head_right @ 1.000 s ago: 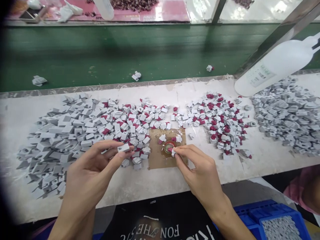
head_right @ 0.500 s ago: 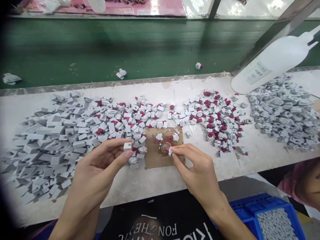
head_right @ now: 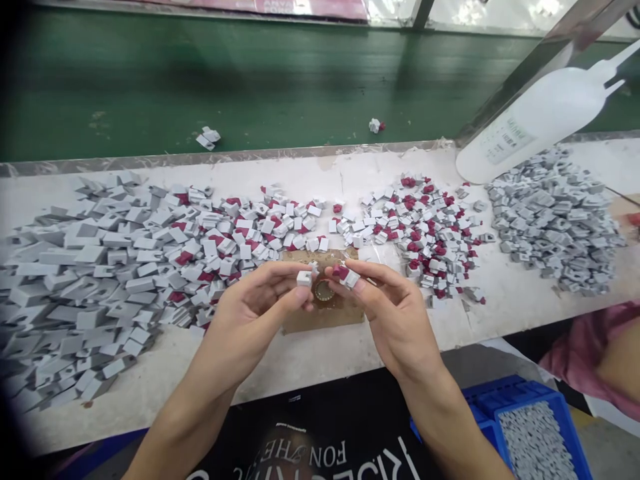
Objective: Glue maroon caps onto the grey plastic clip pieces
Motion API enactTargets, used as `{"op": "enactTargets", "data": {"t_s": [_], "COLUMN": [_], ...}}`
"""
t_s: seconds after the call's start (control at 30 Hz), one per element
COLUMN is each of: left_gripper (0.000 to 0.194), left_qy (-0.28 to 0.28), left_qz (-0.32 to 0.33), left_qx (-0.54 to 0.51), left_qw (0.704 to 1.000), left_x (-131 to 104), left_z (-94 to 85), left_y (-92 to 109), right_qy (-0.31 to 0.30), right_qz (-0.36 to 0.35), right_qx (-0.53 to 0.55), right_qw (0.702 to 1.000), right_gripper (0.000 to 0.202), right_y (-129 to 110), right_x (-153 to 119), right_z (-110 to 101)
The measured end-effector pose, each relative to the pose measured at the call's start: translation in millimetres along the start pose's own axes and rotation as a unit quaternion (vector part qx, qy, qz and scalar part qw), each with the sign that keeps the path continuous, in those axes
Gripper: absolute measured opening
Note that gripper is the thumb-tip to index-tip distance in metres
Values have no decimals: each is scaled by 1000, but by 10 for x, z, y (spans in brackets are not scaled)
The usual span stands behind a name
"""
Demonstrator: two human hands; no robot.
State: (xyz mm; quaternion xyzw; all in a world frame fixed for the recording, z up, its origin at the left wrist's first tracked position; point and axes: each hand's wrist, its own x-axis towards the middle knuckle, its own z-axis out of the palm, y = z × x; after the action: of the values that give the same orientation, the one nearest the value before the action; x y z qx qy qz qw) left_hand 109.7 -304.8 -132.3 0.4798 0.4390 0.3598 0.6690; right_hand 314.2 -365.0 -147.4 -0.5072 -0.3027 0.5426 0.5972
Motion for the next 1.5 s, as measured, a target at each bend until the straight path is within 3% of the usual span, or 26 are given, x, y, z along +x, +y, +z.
{"op": "enactTargets", "data": {"t_s": [0.23,0.4,0.63,0.9,1.03,1.1,1.17,1.23,1.37,1.5], "left_gripper": [11,13,10,10,20,17,14,13,18,19], "left_qy": [-43,-50,-58,-71,-27,17,54,74,100,134], "left_qz": [-11,-17,-14,35,78,99,111,120,111,77], "left_qx": [-54,-56,-44,23,93,139,175,208,348,408], "left_qw": [998,997,997,997,992,985,977,968,925,900], "left_x": [69,82,76,128,223,291,398,569,1152,1905], "left_z": [105,90,89,-58,-224,-282,-294,-256,-131,-113], "left_y": [16,-25,-12,161,271,339,423,528,778,929], "right_qy": [14,10,11,-78,-184,-142,-19,33,38,61], "right_qz": [16,-13,-69,-44,-21,-62,-123,-150,-152,-135], "right_qx": [-16,-104,-156,-112,-220,-335,-461,-499,-530,-540], "right_qw": [1000,994,985,990,958,929,879,853,834,829], "right_gripper": [20,23,15,20,26,31,37,44,39,21], "right_y": [-12,28,-69,-223,-474,-591,-654,-654,-542,-501], "right_x": [3,-17,-57,126,608,1046,1580,2119,2866,3008], "right_z": [33,-14,108,197,239,291,385,517,769,785]}}
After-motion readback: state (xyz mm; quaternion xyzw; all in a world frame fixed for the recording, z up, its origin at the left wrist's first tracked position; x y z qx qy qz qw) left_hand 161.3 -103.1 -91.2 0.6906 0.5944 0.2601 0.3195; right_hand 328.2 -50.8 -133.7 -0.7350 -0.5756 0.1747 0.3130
